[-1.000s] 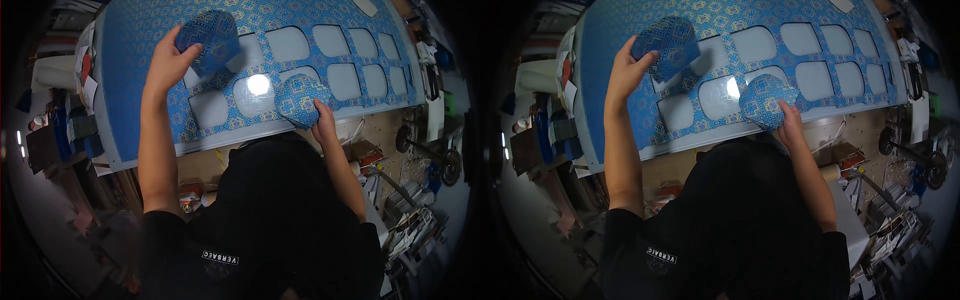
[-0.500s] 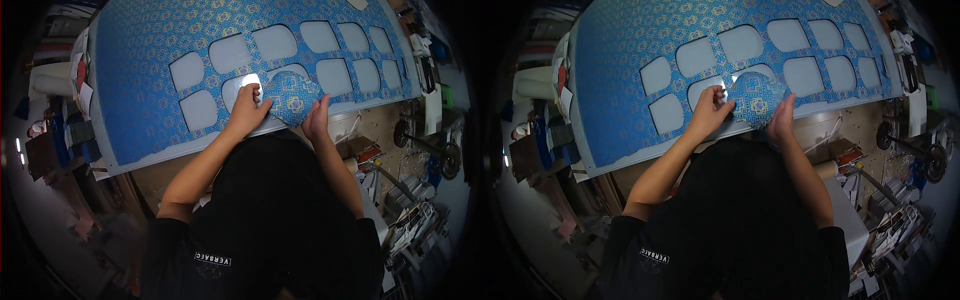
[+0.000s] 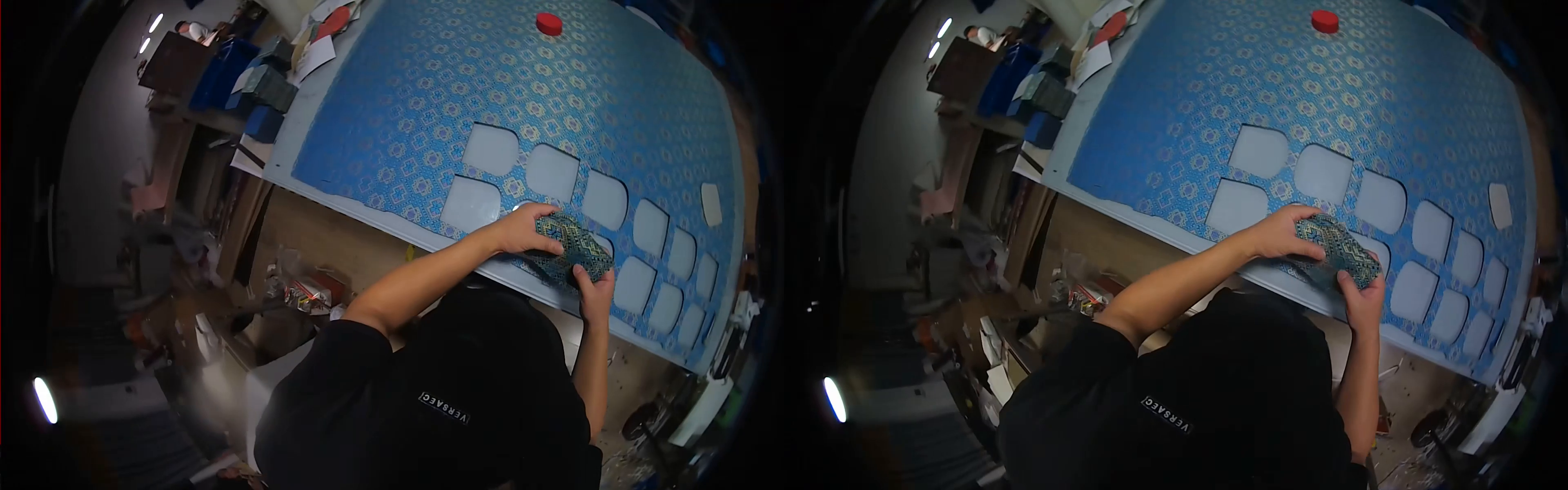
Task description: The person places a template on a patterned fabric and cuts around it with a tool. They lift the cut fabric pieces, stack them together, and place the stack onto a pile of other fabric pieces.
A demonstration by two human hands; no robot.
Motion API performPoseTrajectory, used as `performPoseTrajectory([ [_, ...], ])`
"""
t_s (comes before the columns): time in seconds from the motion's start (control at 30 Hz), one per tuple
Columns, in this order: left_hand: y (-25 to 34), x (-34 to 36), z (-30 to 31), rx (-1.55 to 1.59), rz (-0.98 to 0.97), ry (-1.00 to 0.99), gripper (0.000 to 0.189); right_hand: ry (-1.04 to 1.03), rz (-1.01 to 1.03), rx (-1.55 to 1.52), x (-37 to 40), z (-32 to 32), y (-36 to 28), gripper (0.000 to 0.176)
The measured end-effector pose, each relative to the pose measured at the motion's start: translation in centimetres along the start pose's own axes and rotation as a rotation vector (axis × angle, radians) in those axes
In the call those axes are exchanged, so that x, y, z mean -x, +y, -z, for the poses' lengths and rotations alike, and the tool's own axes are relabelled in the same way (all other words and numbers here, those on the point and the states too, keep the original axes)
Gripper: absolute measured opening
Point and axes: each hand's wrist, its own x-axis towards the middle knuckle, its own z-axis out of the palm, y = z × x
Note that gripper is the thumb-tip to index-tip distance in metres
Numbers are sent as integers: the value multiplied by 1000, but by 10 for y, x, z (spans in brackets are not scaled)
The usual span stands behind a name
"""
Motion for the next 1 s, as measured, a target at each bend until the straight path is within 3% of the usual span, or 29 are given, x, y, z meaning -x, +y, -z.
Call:
performPoseTrajectory([
  [0.13,-31,13,8,136,-76,69,48,-164,168,192,-28,-12,6,42],
  [0.23,-46,25,-14,174,16,228,54,-172,162,184,-36,-14,34,42],
  [0.3,-22,28,-32,37,-94,331,56,-93,263,104,-31,-25,36,39],
  [0.37,-16,33,-34,85,-83,356,57,-79,168,61,-27,-24,30,37],
  [0.43,-18,33,-27,3,-148,292,57,-119,327,94,-34,-24,29,35],
  [0.47,-16,36,-21,111,-37,245,57,-188,310,195,-37,-18,29,32],
  [0.6,-31,39,-37,15,-116,382,51,-124,288,141,-43,-32,35,33],
  [0.67,-12,50,-43,27,-124,367,49,-47,456,108,-30,-45,19,38],
  [0.73,-20,52,-44,15,-153,315,43,-91,496,96,-36,-32,37,43],
  [0.77,-32,55,-45,12,-155,323,43,-106,386,115,-39,-28,54,41],
  [0.83,-45,60,-45,-52,87,385,31,-107,193,76,-34,-26,65,35],
  [0.9,-27,72,-36,-59,-45,441,28,-202,340,121,-27,-40,49,32],
  [0.97,-11,100,-23,-88,-50,460,26,-268,302,133,-11,-51,35,30],
  [1.0,-5,115,-12,-164,22,426,27,-343,179,119,-7,-57,34,28],
])
